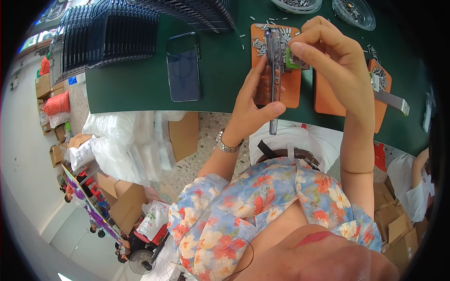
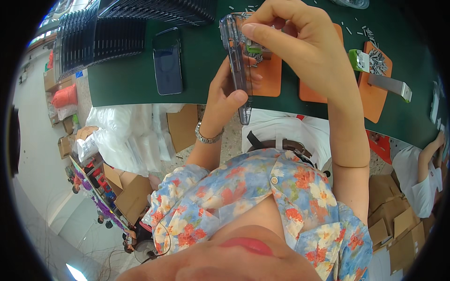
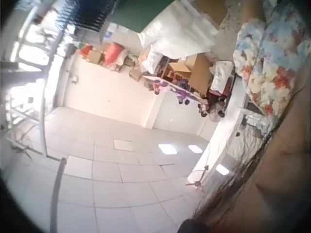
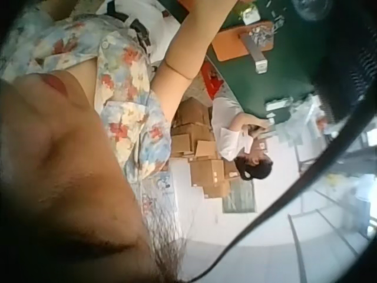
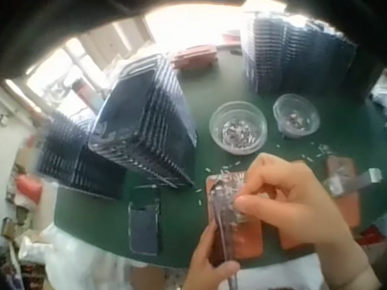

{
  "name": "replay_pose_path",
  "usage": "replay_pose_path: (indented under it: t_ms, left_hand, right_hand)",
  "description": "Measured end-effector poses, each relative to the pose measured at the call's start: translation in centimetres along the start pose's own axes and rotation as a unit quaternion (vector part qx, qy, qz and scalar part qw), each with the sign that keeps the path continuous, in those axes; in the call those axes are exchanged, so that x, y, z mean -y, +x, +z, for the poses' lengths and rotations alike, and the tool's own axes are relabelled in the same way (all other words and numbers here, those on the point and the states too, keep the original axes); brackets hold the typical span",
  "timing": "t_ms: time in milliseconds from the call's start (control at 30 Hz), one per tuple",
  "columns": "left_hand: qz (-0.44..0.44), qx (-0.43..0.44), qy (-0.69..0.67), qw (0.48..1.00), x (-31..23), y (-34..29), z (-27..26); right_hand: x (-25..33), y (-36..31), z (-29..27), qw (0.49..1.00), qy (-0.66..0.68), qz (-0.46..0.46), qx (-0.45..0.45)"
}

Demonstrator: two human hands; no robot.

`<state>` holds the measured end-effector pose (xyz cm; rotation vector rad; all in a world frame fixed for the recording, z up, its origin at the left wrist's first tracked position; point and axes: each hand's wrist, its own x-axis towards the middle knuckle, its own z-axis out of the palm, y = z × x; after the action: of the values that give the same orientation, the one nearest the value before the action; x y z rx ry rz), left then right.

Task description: The person assembles phone cases by picking up cases, inserting small metal button components into the edges of each case by hand, and stacking the assembled cases on the table.

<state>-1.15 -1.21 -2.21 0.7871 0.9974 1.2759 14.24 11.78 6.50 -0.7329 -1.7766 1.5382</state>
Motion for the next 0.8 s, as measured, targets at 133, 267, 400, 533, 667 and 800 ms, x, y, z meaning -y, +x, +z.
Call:
replay_pose_path:
  t_ms: [133, 267, 400, 533, 667, 800]
  left_hand:
    - [0.002, -0.008, 0.005, 1.000, 0.1, -0.3, -0.1]
    - [0.005, 0.000, 0.001, 1.000, 0.0, -0.1, 0.5]
    - [0.004, -0.006, 0.005, 1.000, -0.5, -0.5, 0.5]
    - [0.010, 0.004, 0.005, 1.000, -1.0, -0.5, 0.8]
    - [-0.012, 0.003, 0.014, 1.000, -1.8, 0.1, 1.5]
    - [-0.039, -0.016, 0.041, 0.998, -1.9, 0.7, 1.9]
  right_hand:
    - [-0.2, 0.1, 0.4, 0.994, -0.111, -0.022, -0.004]
    - [-0.1, 0.2, -0.2, 0.992, -0.123, -0.026, 0.003]
    - [-0.6, 0.0, 0.1, 0.994, -0.085, -0.063, 0.028]
    - [-0.7, -0.1, 0.2, 0.994, -0.070, -0.080, -0.002]
    - [-1.0, -0.3, 0.1, 0.999, -0.008, -0.007, -0.052]
    - [-2.0, -0.2, 0.8, 0.994, 0.013, 0.023, -0.105]
